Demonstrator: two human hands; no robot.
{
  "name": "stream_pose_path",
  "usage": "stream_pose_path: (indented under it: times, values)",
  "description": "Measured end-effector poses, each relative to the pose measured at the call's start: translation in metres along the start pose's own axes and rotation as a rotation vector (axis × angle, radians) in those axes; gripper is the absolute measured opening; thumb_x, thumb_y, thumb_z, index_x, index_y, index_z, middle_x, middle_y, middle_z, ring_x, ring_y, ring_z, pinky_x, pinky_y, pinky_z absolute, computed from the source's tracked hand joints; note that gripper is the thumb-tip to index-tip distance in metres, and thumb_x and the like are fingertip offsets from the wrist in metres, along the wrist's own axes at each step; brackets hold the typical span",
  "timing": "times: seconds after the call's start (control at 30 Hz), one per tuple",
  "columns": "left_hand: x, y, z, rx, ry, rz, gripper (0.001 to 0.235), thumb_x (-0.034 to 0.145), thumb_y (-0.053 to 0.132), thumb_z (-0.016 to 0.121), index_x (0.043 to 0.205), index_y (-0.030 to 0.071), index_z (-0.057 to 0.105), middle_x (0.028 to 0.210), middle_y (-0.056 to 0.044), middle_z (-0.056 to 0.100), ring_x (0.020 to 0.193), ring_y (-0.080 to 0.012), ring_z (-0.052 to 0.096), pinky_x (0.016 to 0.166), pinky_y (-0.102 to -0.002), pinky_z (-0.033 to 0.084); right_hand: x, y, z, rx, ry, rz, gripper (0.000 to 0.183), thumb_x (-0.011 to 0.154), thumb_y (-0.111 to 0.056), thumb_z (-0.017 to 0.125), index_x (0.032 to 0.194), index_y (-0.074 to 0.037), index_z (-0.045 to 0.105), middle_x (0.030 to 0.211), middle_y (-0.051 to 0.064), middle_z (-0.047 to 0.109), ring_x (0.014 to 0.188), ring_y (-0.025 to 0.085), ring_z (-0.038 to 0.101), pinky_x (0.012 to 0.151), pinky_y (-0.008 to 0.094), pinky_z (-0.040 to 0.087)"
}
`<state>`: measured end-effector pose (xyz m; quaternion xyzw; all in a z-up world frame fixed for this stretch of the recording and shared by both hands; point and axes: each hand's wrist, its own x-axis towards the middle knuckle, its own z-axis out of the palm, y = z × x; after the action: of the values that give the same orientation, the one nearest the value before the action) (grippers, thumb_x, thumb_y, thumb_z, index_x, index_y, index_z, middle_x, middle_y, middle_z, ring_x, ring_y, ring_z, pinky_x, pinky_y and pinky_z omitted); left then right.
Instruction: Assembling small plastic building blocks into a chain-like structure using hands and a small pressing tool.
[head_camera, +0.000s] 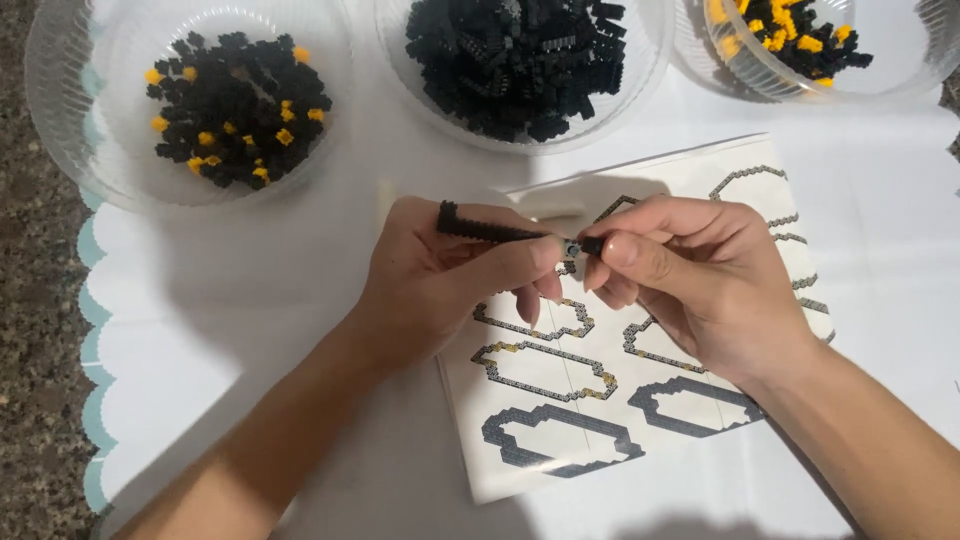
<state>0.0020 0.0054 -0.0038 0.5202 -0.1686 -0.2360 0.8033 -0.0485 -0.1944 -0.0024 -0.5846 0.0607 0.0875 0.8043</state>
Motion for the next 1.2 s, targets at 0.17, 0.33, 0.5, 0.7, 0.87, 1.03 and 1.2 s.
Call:
stream_pose_path:
  times: [0.17,0.33,0.5,0.7,0.87,1.03,1.2]
  values:
    - [-0.0002,0.0028,0.0014,0.083,0.024,-0.028,0.015,0.08,0.011,0.066,0.079,-0.003,0.068,0.066,-0.016,0.067,0.05,-0.0203,0.059,0.05,-0.026,0.053,0.0002,-0.0018,0.0011,-0.026,-0.019,-0.022,0.015,0.085,-0.002,0.063,0.096,0.007,0.067,0.074,0.022,0.068,0.057,0.021,0.052,0.055,0.028,0.045]
    - [0.0004,-0.0006,0.0003,0.096,0.002,0.004,0.017,0.083,0.012,0.064,0.083,-0.004,0.067,0.067,-0.016,0.066,0.051,-0.0201,0.059,0.052,-0.027,0.054,0.0002,-0.0034,0.0018,-0.057,0.015,-0.005,0.017,0.083,-0.002,0.063,0.096,0.008,0.067,0.077,0.024,0.068,0.057,0.024,0.057,0.058,0.032,0.053]
    - [0.0004,0.0021,0.0018,0.094,0.021,-0.022,0.016,0.082,0.011,0.064,0.082,-0.004,0.068,0.066,-0.015,0.066,0.051,-0.019,0.059,0.053,-0.027,0.054,0.0007,-0.0045,0.003,-0.068,0.03,0.0,0.016,0.083,-0.001,0.063,0.096,0.008,0.067,0.077,0.024,0.069,0.057,0.024,0.06,0.058,0.034,0.055]
    - [0.0002,-0.0005,0.0006,0.069,-0.013,0.028,0.016,0.084,0.01,0.063,0.085,-0.005,0.067,0.069,-0.017,0.066,0.053,-0.0197,0.059,0.052,-0.026,0.055,0.001,-0.0052,0.0022,-0.133,0.043,-0.008,0.015,0.083,0.001,0.062,0.095,0.008,0.066,0.076,0.025,0.069,0.057,0.024,0.055,0.056,0.03,0.049]
    - [0.0005,0.0007,0.0008,0.088,-0.018,0.027,0.016,0.085,0.011,0.062,0.086,-0.005,0.067,0.071,-0.017,0.067,0.054,-0.021,0.06,0.052,-0.027,0.056,0.0004,-0.0055,0.0017,-0.143,0.031,-0.018,0.014,0.084,0.0,0.062,0.095,0.007,0.066,0.078,0.024,0.069,0.057,0.024,0.057,0.057,0.029,0.051]
    - [0.0008,0.0025,0.0031,0.106,-0.009,0.017,0.016,0.084,0.01,0.062,0.086,-0.004,0.067,0.07,-0.015,0.066,0.054,-0.0189,0.06,0.052,-0.026,0.056,0.0013,-0.0033,-0.0022,-0.103,-0.001,-0.038,0.014,0.084,0.001,0.062,0.096,0.007,0.066,0.079,0.022,0.069,0.058,0.023,0.058,0.059,0.03,0.052]
    - [0.0012,-0.0027,0.002,0.11,-0.031,0.066,0.018,0.084,0.011,0.064,0.089,-0.006,0.067,0.073,-0.015,0.067,0.059,-0.0184,0.063,0.056,-0.026,0.058,0.0032,-0.0061,-0.004,0.02,-0.146,-0.136,0.013,0.088,0.003,0.062,0.098,-0.001,0.069,0.085,0.013,0.071,0.066,0.017,0.063,0.062,0.025,0.054]
